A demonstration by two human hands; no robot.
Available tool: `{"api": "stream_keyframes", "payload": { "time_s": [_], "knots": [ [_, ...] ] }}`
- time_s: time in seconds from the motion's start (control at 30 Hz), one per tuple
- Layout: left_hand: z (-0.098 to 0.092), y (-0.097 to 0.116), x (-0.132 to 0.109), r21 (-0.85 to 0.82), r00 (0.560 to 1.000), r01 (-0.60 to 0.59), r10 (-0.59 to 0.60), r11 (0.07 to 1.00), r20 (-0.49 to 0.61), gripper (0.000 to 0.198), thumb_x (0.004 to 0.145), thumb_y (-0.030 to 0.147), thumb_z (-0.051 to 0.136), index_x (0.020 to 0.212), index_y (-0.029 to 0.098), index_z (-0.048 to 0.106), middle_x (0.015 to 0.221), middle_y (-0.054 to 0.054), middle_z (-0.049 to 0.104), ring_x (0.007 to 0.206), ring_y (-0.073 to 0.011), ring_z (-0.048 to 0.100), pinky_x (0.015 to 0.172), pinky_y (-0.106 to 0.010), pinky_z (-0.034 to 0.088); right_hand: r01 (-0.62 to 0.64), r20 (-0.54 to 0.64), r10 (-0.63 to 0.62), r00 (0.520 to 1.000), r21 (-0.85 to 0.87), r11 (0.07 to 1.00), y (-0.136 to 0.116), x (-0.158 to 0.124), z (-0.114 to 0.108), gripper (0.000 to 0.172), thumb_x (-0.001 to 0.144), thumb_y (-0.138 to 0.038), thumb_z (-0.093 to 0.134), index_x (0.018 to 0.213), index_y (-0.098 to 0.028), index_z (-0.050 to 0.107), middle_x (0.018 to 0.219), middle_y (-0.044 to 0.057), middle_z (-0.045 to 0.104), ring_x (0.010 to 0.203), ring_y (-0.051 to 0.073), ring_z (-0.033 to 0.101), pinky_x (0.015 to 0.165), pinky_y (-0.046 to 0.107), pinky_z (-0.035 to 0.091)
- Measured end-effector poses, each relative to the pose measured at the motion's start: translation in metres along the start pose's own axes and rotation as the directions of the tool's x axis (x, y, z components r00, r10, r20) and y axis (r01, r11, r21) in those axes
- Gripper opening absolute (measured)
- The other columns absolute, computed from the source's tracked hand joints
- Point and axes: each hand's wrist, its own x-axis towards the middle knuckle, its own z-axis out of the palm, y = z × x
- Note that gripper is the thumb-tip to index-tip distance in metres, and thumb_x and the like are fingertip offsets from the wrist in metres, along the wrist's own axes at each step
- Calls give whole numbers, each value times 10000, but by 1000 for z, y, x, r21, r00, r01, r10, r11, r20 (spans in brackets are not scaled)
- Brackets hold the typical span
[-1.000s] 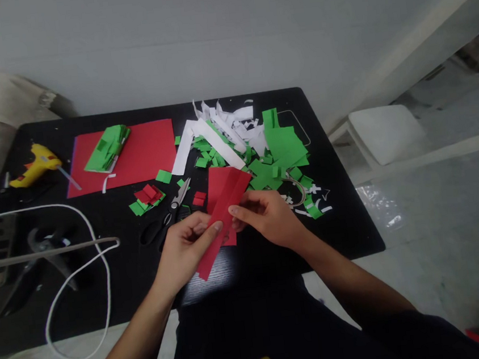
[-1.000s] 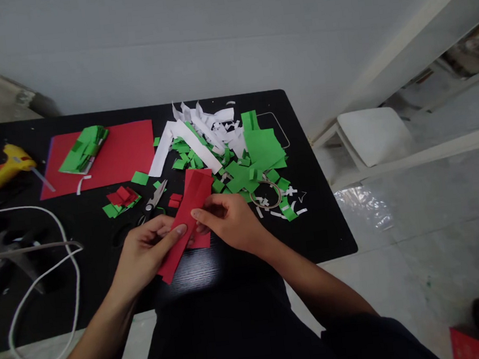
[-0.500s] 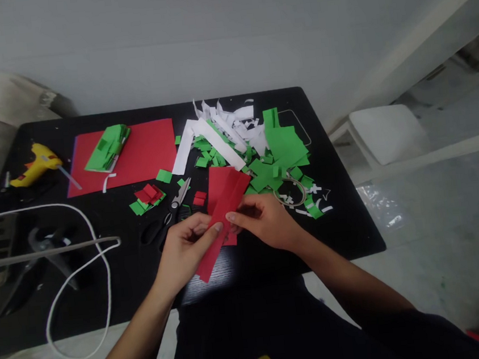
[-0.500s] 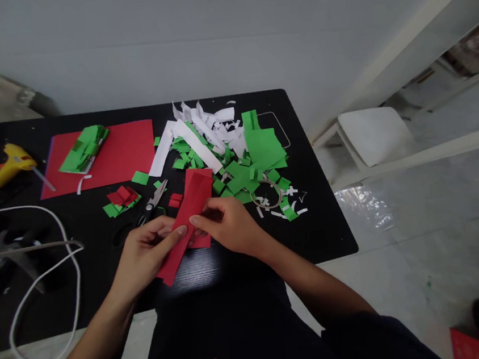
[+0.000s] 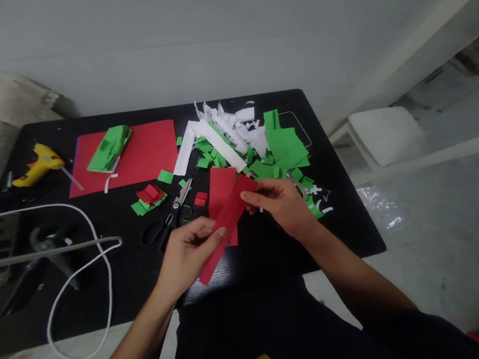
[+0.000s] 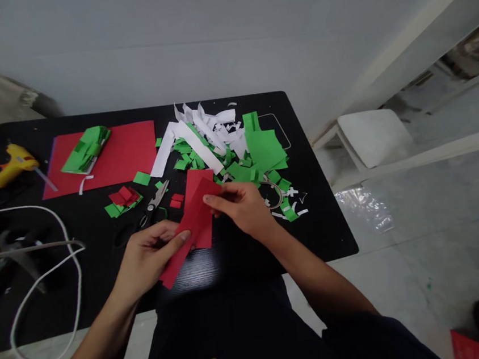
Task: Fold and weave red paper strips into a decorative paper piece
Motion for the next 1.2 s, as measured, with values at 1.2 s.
{"api": "stream_keyframes", "payload": {
  "time_s": [1.2],
  "knots": [
    [-2,-8,3,-69,993,100,-96,993,63,254,920,406,742,828,169,744,741,-19,753,645,-123,651,603,-200,482,-90,28,92,995,-48,995,17,-7,17,328,678,-455,946,717,-175,780,627,4,723,561,144,642,606,285,555]
  ]
}}
